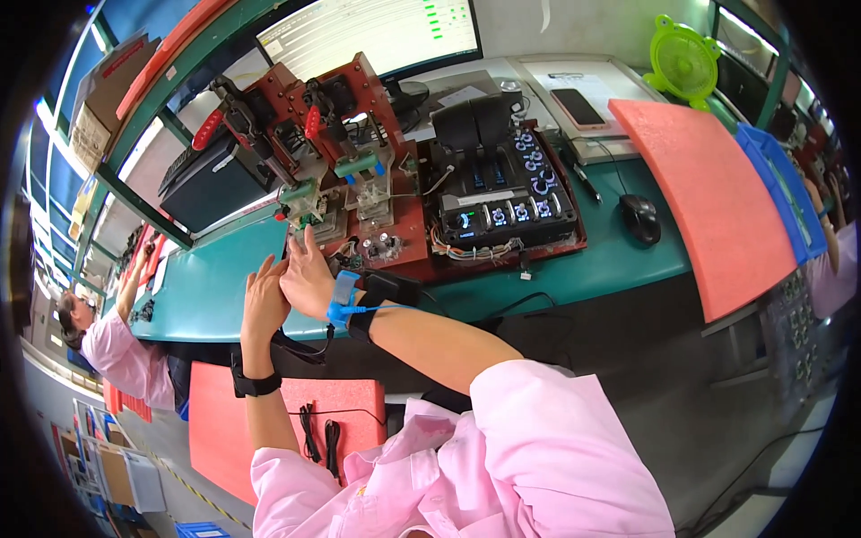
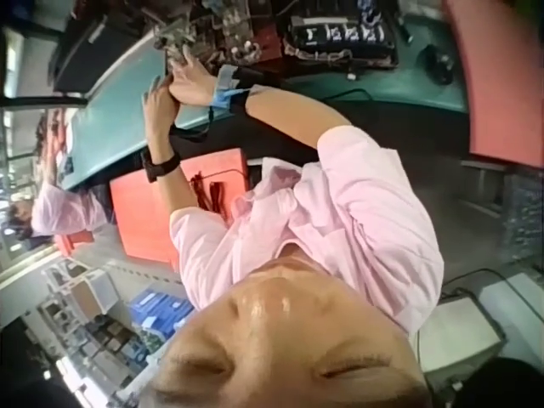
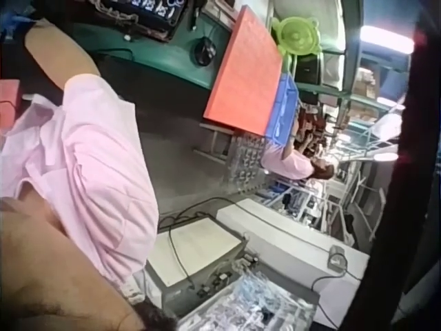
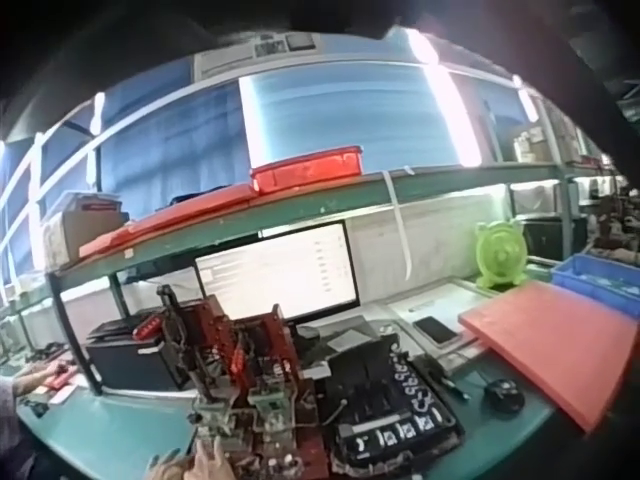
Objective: The person connects a circuit board to a cable, places it into a testing machine, and presses buttons and levers on a control panel. After clicking a mouse, they remove the board and cable to a foam pad and repeat the process with another unit.
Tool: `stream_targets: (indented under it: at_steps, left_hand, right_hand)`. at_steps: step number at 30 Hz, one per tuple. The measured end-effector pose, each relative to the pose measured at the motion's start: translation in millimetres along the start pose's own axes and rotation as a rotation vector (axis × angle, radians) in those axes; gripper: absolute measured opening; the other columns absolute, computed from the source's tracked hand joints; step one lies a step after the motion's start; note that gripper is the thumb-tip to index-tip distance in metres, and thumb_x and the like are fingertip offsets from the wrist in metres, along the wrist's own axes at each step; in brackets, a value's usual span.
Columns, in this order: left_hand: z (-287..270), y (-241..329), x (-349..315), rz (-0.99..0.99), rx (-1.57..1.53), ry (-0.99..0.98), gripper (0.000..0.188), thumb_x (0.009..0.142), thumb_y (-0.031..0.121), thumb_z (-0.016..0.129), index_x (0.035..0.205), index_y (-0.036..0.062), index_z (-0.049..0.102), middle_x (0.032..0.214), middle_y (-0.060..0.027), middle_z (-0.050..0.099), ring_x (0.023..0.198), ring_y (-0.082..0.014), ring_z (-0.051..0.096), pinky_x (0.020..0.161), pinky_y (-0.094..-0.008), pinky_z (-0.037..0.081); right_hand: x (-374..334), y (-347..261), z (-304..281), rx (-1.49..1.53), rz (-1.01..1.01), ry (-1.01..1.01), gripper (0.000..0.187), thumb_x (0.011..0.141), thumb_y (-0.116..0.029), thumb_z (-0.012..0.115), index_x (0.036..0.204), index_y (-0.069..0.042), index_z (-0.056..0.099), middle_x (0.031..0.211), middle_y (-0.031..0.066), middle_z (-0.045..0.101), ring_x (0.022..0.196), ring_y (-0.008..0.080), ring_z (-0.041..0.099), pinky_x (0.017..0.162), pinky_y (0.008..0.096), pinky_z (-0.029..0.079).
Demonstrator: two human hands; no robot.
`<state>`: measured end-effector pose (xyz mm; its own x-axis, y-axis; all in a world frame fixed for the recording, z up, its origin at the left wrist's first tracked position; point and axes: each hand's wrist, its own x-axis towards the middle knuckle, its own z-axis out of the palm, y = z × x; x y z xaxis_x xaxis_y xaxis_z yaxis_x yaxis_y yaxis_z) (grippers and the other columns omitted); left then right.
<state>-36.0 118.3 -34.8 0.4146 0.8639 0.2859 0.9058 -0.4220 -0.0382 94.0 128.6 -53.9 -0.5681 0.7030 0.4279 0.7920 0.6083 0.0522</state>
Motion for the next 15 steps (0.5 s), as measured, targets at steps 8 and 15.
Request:
stream_targets:
  at_steps: [8, 15]
  left_hand:
    - [-15, 10, -1, -0.101, 0.1, -0.086, 0.042, 0.074, 0.002, 0.054, 0.115, 0.0092, 0.057, 0.128, -0.0081, 0.049, 0.124, -0.032, 0.04, 0.094, -0.0584, 0.031]
    - [-8, 51, 3, 0.079, -0.031, 0.137, 0.048, 0.076, 0.014, 0.061, 0.123, 0.0101, 0.049, 0.134, -0.0084, 0.043, 0.127, -0.0304, 0.035, 0.098, -0.0515, 0.03]
  right_hand:
    - [-25, 4, -22, 0.043, -0.066, 0.186, 0.027, 0.072, -0.022, 0.056, 0.084, -0.001, 0.069, 0.114, 0.0225, 0.053, 0.124, 0.0323, 0.033, 0.097, 0.0639, 0.021]
    - [-93, 3, -31, 0.393, 0.091, -0.198, 0.043, 0.072, -0.018, 0.059, 0.11, 0.002, 0.055, 0.098, 0.0159, 0.059, 0.083, 0.0293, 0.06, 0.075, 0.0462, 0.043]
